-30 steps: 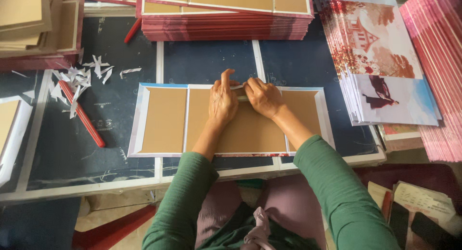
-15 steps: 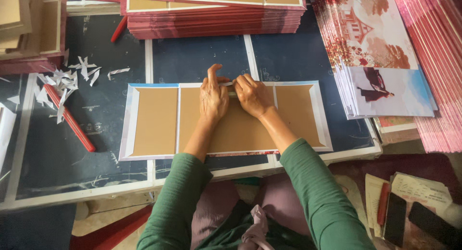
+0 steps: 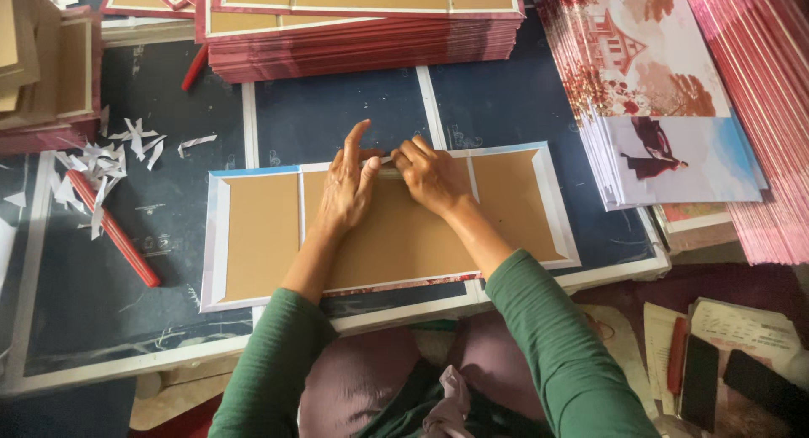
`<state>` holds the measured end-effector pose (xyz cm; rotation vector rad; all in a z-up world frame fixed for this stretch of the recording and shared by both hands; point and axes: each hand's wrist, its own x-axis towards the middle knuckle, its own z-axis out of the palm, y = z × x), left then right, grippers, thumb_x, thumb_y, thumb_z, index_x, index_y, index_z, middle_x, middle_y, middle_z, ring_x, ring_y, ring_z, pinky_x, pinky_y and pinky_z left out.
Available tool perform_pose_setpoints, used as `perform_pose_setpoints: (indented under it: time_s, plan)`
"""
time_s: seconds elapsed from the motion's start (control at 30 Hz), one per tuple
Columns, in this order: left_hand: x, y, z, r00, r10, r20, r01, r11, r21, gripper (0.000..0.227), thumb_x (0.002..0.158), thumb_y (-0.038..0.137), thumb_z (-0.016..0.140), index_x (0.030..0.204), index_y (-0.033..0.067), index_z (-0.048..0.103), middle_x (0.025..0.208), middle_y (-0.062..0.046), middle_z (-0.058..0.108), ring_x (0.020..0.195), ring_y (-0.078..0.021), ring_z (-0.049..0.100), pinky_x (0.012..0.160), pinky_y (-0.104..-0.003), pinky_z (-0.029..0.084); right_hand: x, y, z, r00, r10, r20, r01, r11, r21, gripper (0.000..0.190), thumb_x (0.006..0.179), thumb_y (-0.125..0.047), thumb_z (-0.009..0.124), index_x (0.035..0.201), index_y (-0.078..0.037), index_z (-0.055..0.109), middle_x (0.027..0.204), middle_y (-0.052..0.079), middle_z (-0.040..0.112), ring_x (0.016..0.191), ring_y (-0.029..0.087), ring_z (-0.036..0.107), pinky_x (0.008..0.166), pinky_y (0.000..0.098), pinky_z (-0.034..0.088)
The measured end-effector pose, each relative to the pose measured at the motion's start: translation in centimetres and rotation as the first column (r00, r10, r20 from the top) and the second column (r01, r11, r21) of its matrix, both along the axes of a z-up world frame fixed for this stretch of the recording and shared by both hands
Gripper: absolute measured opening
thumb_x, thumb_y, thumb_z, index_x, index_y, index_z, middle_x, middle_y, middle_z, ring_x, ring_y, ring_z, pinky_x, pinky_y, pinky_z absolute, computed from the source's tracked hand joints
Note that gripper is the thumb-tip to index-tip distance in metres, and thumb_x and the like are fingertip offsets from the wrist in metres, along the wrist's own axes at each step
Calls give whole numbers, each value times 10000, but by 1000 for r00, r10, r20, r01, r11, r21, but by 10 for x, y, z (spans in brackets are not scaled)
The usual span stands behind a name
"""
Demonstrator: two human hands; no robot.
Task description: The person aligns and smooths a brown cover onto a printed sheet using a small tool, then flips and stacks the assembled item. They repeat this process with additional sheets, occasionally using scissors to trim edges and a red ruler to guide alignment.
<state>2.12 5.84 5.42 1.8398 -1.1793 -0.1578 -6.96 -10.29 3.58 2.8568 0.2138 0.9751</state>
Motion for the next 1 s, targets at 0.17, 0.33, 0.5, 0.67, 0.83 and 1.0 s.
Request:
perform_pose_setpoints:
  time_s: [0.17, 0.33, 0.5, 0.67, 0.83, 1.0]
  plan:
    - [3, 0, -3, 999, -19, -39, 18, 1000, -25, 603, 975, 466, 282, 1460, 127, 165, 1089, -135, 658, 1092, -367, 534, 1007, -494, 351, 1, -4, -5, 999, 39, -16, -37, 996, 82, 130, 849, -71, 481, 910, -61, 595, 795, 35, 493, 817, 219, 550, 506, 312, 513]
    - [-2, 3, 7, 993, -4, -115, 2, 1000, -25, 652, 967, 479, 268, 1480, 122, 82, 1123, -159, 647, 1145, -400, 511, 1024, -548, 325, 3, 8, 7, 996, 57, -67, -45, 983, 176, 179, 878, -103, 430, 953, -83, 590, 876, 38, 545, 875, 219, 557, 549, 313, 524]
    - [-1, 6, 3, 998, -36, -46, 32, 997, -77, 664, 966, 488, 270, 1492, 147, 51, 1119, -123, 660, 1109, -370, 546, 1004, -504, 357, 11, 4, -14, 998, 34, 54, -37, 998, 51, 136, 881, -119, 439, 839, -104, 567, 738, 4, 453, 777, 185, 534, 477, 272, 487]
    - [3, 2, -3, 999, -42, -4, 41, 994, -104, 710, 957, 525, 291, 1493, 131, 42, 1129, -129, 661, 1095, -371, 555, 995, -491, 378, 10, 7, -7, 995, 58, 81, -64, 995, 73, 168, 897, -126, 413, 823, -93, 559, 720, 15, 437, 756, 198, 528, 463, 287, 482]
    - [4, -1, -12, 998, -24, 57, 29, 996, -84, 770, 936, 582, 338, 1494, 136, 52, 1107, -116, 670, 1027, -326, 577, 955, -445, 415, 5, 10, -8, 990, 98, 99, -107, 990, 88, 165, 881, -130, 425, 866, -60, 575, 729, 28, 428, 753, 217, 534, 493, 290, 493]
    - [5, -6, -18, 988, -30, 150, 39, 997, -62, 842, 915, 646, 371, 1502, 132, 53, 1074, -114, 674, 958, -326, 566, 948, -433, 410, 2, 14, 6, 993, 38, 110, -67, 960, 272, 126, 860, -99, 524, 920, -143, 625, 749, -9, 501, 768, 215, 577, 592, 316, 519]
